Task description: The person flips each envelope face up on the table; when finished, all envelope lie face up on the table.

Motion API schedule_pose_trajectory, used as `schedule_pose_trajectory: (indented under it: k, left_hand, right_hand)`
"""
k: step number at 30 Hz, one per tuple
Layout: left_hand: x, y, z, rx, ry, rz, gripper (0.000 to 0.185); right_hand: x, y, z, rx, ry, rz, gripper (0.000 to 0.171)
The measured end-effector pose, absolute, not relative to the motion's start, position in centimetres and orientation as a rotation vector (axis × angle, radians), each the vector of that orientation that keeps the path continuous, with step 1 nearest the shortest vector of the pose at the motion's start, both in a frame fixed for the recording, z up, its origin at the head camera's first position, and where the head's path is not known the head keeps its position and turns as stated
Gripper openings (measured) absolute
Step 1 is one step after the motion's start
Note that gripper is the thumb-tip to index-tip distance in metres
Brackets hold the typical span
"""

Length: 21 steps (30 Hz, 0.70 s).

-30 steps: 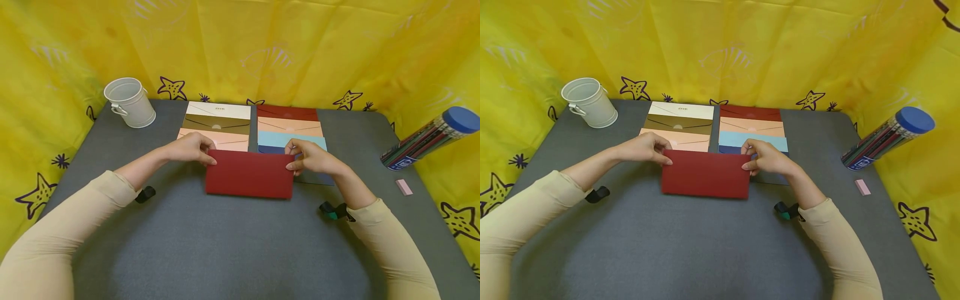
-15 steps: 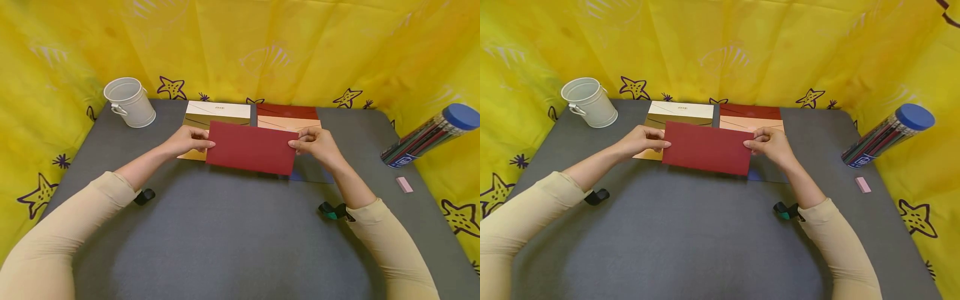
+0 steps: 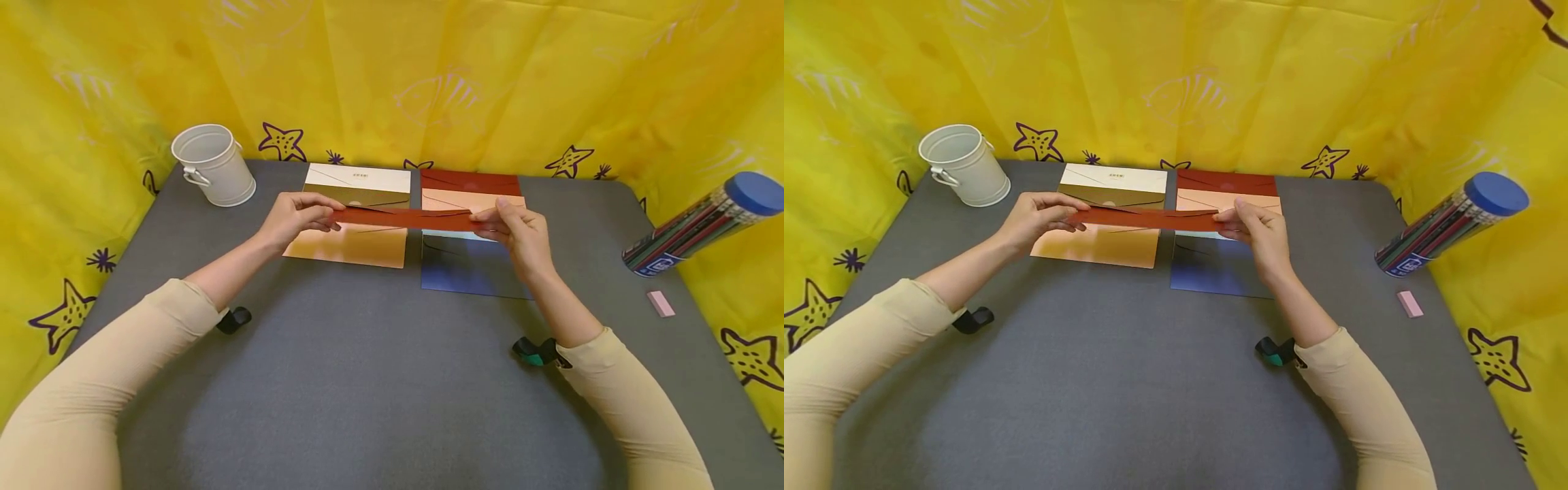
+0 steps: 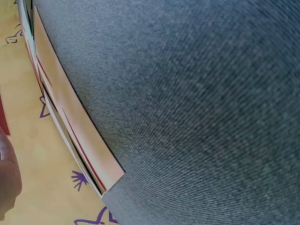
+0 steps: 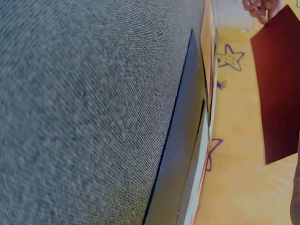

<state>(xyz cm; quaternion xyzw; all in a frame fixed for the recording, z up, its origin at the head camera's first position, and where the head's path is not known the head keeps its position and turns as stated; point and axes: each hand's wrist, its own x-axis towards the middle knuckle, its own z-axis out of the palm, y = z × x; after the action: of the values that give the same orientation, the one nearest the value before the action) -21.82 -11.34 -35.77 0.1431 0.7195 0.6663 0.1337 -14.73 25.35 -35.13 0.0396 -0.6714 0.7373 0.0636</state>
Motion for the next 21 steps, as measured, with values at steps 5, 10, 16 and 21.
schedule_pose_trajectory:
  k: [5, 10, 16, 21]
  left_hand:
    - [-21.9, -11.4, -35.9, 0.329, 2.143, 1.924, 0.011]
    - [-22.2, -12.0, -36.3, 0.315, 2.259, 1.748, 0.047]
    - [-22.8, -13.0, -36.4, 0.336, 2.272, 1.498, 0.07]
    - [-23.5, -14.1, -36.3, 0.262, 2.268, 1.351, 0.055]
  right_hand:
    - [-14.6, 24.5, -35.7, 0.054, -2.193, 2.04, 0.009]
    - [-14.5, 23.6, -36.4, -0.104, -2.356, 1.951, 0.043]
    - [-14.6, 22.9, -36.6, -0.154, -2.631, 1.871, 0.056]
    - [-14.6, 22.0, -36.9, -0.033, -2.808, 1.911, 0.058]
